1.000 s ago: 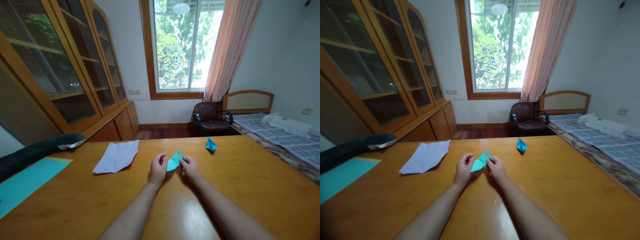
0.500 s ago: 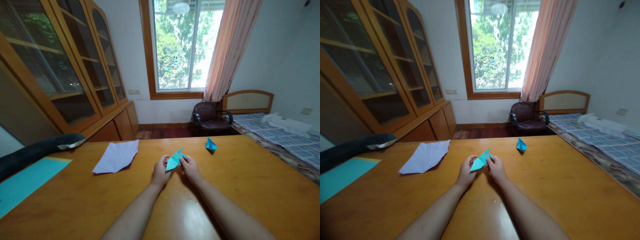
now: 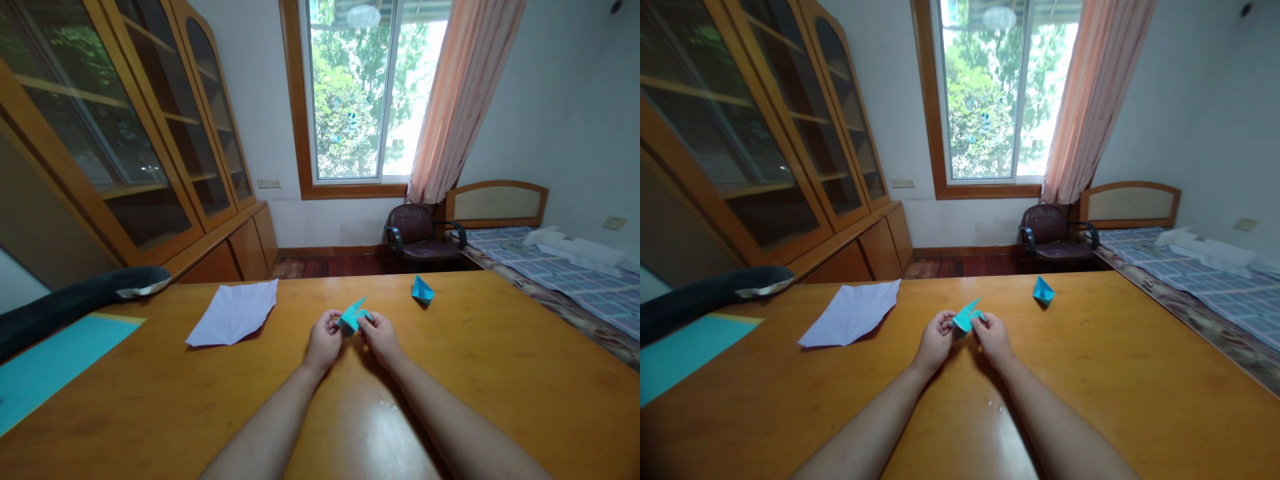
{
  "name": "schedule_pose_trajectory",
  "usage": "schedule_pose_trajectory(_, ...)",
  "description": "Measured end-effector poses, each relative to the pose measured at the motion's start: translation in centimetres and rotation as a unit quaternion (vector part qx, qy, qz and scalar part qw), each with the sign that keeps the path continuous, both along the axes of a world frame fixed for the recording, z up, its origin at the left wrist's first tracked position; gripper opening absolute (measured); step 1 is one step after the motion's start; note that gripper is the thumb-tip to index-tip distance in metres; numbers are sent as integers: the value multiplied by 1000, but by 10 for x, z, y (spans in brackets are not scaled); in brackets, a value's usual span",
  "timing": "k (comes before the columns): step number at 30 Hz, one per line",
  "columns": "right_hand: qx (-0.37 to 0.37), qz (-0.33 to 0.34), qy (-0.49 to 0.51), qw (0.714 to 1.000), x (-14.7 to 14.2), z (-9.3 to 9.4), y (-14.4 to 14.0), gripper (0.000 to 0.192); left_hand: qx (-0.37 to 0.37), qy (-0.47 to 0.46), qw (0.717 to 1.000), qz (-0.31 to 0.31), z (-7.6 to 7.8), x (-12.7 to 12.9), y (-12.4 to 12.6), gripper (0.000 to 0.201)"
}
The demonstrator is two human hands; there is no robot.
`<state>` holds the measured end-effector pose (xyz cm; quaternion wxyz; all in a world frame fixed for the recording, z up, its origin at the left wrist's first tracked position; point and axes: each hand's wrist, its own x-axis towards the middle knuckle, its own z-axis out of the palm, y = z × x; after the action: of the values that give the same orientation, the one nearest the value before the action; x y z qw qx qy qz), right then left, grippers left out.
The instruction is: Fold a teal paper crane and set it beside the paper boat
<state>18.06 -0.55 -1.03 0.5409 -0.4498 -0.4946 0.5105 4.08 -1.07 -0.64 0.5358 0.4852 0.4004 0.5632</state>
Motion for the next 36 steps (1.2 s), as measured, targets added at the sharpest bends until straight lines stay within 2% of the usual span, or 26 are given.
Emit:
schedule_pose_trajectory(5, 5, 16, -5, 1000, 0, 2, -3, 39, 17, -26, 999, 10, 2, 3, -1, 38)
schedule_pose_trajectory(12, 42, 47, 0, 998, -3, 3, -4, 37, -5, -91, 996, 7, 9, 1, -4, 43)
schedule_pose_trajectory(16, 75, 30, -44, 996, -7, 3, -6, 29, -28, -122, 992, -16, 9, 0, -3, 48)
schedule_pose_trajectory(22, 102, 3, -154, 983, -4, 1, -8, 22, -39, -116, 991, -45, 6, 0, -3, 46)
schedule_pose_trajectory(30, 116, 25, -204, 972, -7, 3, -10, 16, -35, -116, 990, -66, -12, -1, 4, 37)
schedule_pose_trajectory(36, 162, 30, -309, 937, -7, 6, -13, 13, -45, -117, 988, -94, -20, -1, 10, 37)
